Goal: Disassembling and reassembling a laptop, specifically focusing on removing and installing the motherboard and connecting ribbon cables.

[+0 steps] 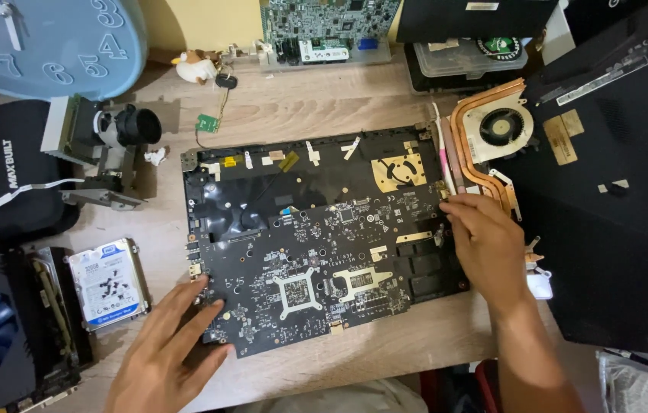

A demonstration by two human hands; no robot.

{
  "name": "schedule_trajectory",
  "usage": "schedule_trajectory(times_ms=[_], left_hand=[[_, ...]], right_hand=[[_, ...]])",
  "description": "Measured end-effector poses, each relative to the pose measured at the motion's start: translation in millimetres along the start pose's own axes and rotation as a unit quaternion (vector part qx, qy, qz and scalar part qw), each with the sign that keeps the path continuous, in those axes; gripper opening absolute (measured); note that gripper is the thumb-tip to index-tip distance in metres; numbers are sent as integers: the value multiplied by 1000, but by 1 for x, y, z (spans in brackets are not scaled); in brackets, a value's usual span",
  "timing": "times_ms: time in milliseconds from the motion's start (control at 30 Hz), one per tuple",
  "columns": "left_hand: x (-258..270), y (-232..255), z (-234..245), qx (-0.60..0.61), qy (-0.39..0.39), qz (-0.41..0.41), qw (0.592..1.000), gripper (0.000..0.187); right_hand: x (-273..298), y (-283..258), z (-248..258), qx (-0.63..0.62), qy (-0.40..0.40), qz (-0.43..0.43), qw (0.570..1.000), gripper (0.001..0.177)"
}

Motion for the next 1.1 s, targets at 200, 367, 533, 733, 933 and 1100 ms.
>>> schedule_trajectory(times_ms=[200, 367, 533, 733, 933, 1100], left_hand=[[-2, 7, 8, 58, 11, 45, 997, 54], [-8, 22, 20, 89, 94, 41, 991, 47], [-18, 36, 30, 134, 153, 59, 977, 43], [-24, 54, 37, 144, 205, 128, 960, 36], [-15, 53, 37, 146, 202, 140, 958, 33], [-23, 58, 38, 139, 238, 174, 945, 29]], right_hand=[[-2, -3, 2, -36, 64, 16, 997, 18], [-11, -18, 14, -60, 93, 17, 994, 19], [-20, -22, 25, -75, 98, 32, 992, 18], [-24, -24, 32, -74, 86, 0, 994, 19], [-22, -25, 35, -79, 90, 25, 993, 14], [-26, -27, 37, -74, 106, 25, 991, 16]])
Point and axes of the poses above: each hand's wrist, its own x-axis away from the middle knuckle, its own z-axis out of the back of the hand, y = z × x, the point moved 3 cm from there along -x, towards the middle knuckle, and after that the axes turned 1 degree about -z, right-handed, at the moved point
